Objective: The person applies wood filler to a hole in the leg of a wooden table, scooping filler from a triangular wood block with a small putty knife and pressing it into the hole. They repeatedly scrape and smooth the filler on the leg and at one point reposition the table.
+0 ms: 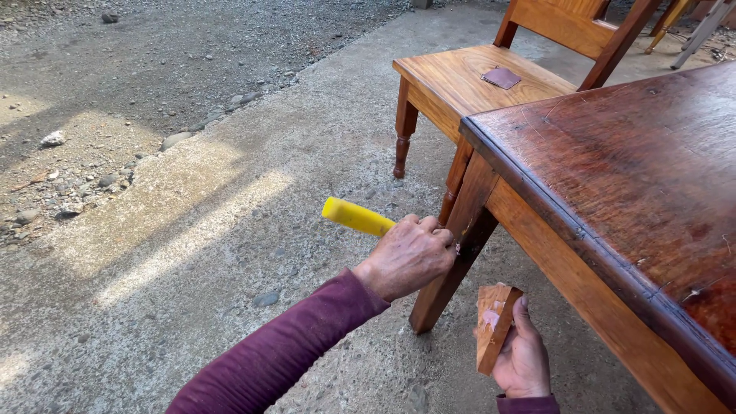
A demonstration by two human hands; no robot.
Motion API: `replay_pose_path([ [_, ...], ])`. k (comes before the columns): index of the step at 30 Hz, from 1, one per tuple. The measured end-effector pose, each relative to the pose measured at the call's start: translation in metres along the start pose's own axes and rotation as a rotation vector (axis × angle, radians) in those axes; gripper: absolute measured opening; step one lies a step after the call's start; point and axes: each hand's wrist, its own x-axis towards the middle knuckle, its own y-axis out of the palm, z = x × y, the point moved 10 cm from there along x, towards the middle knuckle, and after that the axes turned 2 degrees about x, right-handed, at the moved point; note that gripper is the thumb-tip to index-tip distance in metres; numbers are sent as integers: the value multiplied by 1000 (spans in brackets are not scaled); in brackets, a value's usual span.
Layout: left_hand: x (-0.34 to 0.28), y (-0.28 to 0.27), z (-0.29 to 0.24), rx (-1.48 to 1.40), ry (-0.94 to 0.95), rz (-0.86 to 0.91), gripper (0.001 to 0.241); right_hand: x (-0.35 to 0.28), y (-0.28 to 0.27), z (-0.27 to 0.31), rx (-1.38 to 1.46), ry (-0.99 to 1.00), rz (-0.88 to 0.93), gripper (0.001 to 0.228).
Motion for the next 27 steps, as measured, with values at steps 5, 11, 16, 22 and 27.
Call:
replay_pose_path([
  [5,12,-10,5,39,21,8,8,-5,6,2,-16,10,-6,70],
  [11,25,-18,11,88,49,-35,8,-5,5,2,-6,18,-14,70],
  [16,35,-18,15,84,64,-23,10,-1,4,3,3,-4,20,70],
  [22,43,-16,18,87,97,-28,11,-4,6,4,4,13,2,69],
  [27,44,-32,21,99,116,-100,10,-2,3,2,-1,30,-18,71],
])
